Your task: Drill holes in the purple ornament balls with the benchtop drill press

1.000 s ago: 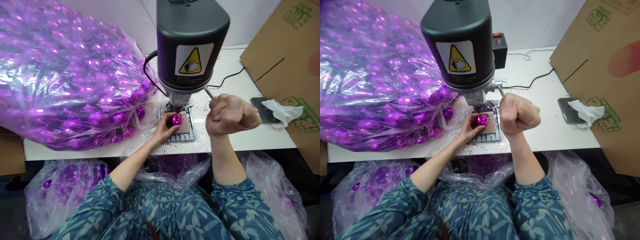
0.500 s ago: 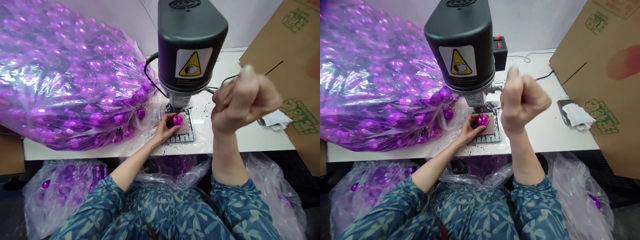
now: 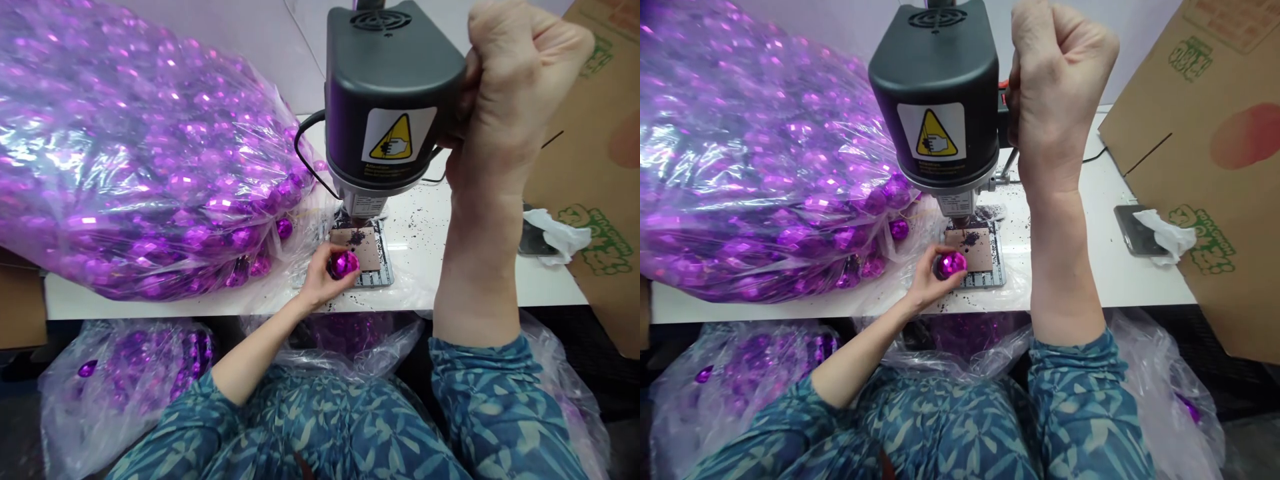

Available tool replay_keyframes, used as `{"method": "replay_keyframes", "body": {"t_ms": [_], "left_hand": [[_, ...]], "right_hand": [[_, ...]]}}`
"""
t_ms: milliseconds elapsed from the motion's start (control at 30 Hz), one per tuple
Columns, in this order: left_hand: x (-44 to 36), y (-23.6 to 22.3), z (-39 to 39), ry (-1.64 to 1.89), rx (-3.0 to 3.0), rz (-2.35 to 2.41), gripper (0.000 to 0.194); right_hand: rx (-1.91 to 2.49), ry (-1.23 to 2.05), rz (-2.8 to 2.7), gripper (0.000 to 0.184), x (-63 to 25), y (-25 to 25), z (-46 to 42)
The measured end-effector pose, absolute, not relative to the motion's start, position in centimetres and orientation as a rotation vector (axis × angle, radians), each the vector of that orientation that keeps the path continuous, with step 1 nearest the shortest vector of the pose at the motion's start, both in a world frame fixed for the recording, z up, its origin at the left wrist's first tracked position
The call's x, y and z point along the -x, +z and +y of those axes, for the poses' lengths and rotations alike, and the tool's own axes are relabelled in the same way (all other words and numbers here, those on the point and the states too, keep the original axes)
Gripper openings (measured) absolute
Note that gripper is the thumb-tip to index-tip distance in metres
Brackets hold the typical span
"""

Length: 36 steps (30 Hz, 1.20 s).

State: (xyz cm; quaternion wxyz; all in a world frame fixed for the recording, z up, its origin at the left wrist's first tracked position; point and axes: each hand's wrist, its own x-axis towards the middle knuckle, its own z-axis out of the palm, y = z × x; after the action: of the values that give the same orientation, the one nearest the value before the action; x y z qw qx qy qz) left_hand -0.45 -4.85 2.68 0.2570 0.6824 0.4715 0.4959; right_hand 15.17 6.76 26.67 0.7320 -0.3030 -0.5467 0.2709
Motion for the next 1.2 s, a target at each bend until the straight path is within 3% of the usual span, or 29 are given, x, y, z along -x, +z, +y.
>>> {"method": "replay_keyframes", "body": {"t_ms": [133,200,300,433,667,800,967,1200], "left_hand": [[1.8,3.4,-8.4,1.036,-2.264,0.987,0.056],[2.9,3.6,-8.3,1.099,-2.331,0.956,0.047],[5.8,3.7,-5.2,1.244,-2.256,1.310,0.019],[9.7,3.0,1.2,1.061,-2.079,1.866,0.017],[11.2,2.8,4.3,1.034,-1.952,1.903,0.013],[9.7,5.5,1.3,1.194,-1.891,1.541,0.039],[6.3,6.5,-1.8,1.249,-1.391,1.043,0.052],[3.6,3.5,-1.3,1.257,-1.208,1.056,0.071]], "right_hand": [[0.621,0.573,-1.180,0.053,-15.2,26.6,6.8],[0.637,0.555,-1.185,0.052,-15.2,26.6,6.7],[0.627,0.533,-1.197,0.050,-15.1,26.6,6.7],[0.611,0.527,-1.180,0.052,-15.1,26.6,6.9],[0.650,0.502,-1.204,0.053,-15.3,26.5,6.8],[0.675,0.484,-1.193,0.054,-15.3,26.5,6.9],[0.662,0.503,-1.192,0.055,-15.2,26.8,6.6],[0.615,0.543,-1.202,0.051,-15.3,26.4,6.2]]}}
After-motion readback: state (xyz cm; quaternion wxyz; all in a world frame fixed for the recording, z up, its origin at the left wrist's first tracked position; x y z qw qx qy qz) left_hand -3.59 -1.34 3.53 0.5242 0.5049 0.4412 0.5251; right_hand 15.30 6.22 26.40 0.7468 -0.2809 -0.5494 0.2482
